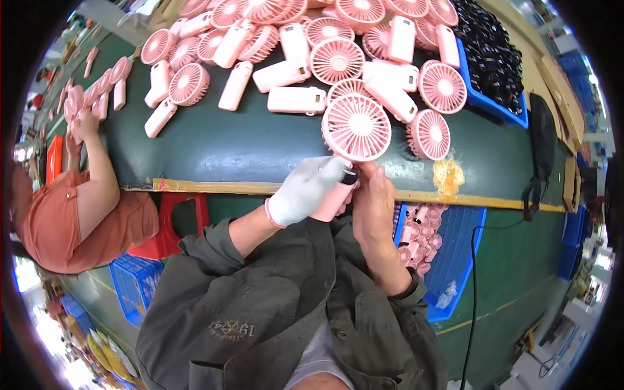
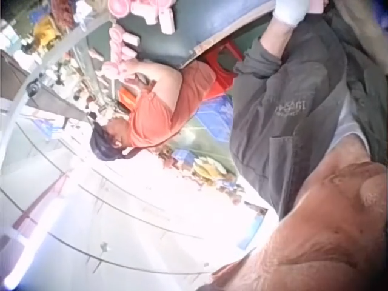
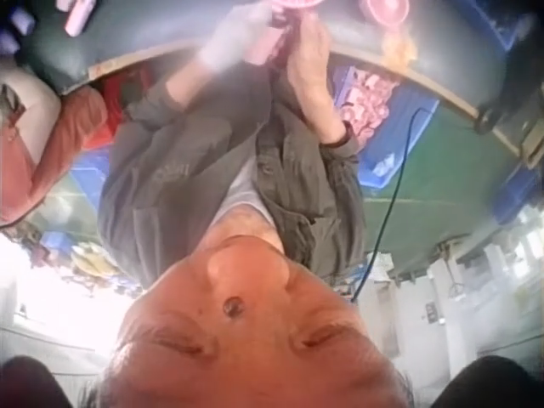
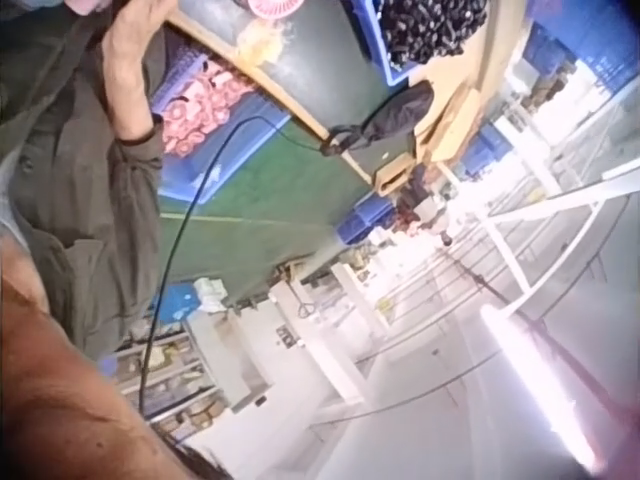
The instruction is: The person attaches black clips onto portable mini fans by hand and places the assembled fans into a plastic crate.
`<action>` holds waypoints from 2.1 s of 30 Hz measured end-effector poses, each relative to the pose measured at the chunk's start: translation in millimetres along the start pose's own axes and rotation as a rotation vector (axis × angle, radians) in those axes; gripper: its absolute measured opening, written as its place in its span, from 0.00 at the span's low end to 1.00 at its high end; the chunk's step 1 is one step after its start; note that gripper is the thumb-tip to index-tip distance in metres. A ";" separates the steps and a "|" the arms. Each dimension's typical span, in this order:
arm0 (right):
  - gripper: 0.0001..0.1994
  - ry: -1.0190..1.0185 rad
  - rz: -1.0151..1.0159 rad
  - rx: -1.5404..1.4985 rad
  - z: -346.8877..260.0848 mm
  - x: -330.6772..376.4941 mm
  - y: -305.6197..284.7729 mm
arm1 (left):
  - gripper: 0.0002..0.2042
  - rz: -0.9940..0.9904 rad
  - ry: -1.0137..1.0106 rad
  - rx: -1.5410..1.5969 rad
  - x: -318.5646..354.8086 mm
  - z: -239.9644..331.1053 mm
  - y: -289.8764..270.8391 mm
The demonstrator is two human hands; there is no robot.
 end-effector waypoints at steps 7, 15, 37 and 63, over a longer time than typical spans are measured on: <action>0.26 0.347 -0.043 -0.316 8.9 6.7 -15.1 | 0.34 -0.185 -0.217 0.218 -4.8 -15.0 4.9; 0.17 0.245 -0.003 -0.255 -10.1 10.3 -16.8 | 0.26 -0.137 -0.053 0.023 -3.2 -5.9 18.3; 0.13 0.372 0.926 0.434 168.7 167.3 -260.3 | 0.19 -0.198 1.218 -1.708 -123.5 57.0 65.0; 0.13 -0.565 0.898 1.645 -144.4 -218.3 -181.3 | 0.15 0.071 1.248 -1.752 -19.7 27.4 -23.5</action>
Point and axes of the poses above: each hand's wrist, its own x-axis away from the middle knuckle, its own y-axis out of the palm, z = x × y, the point moved 1 cm from there along -x, towards the middle knuckle, and after that the axes turned 12 degrees about x, right-handed, at the moved point
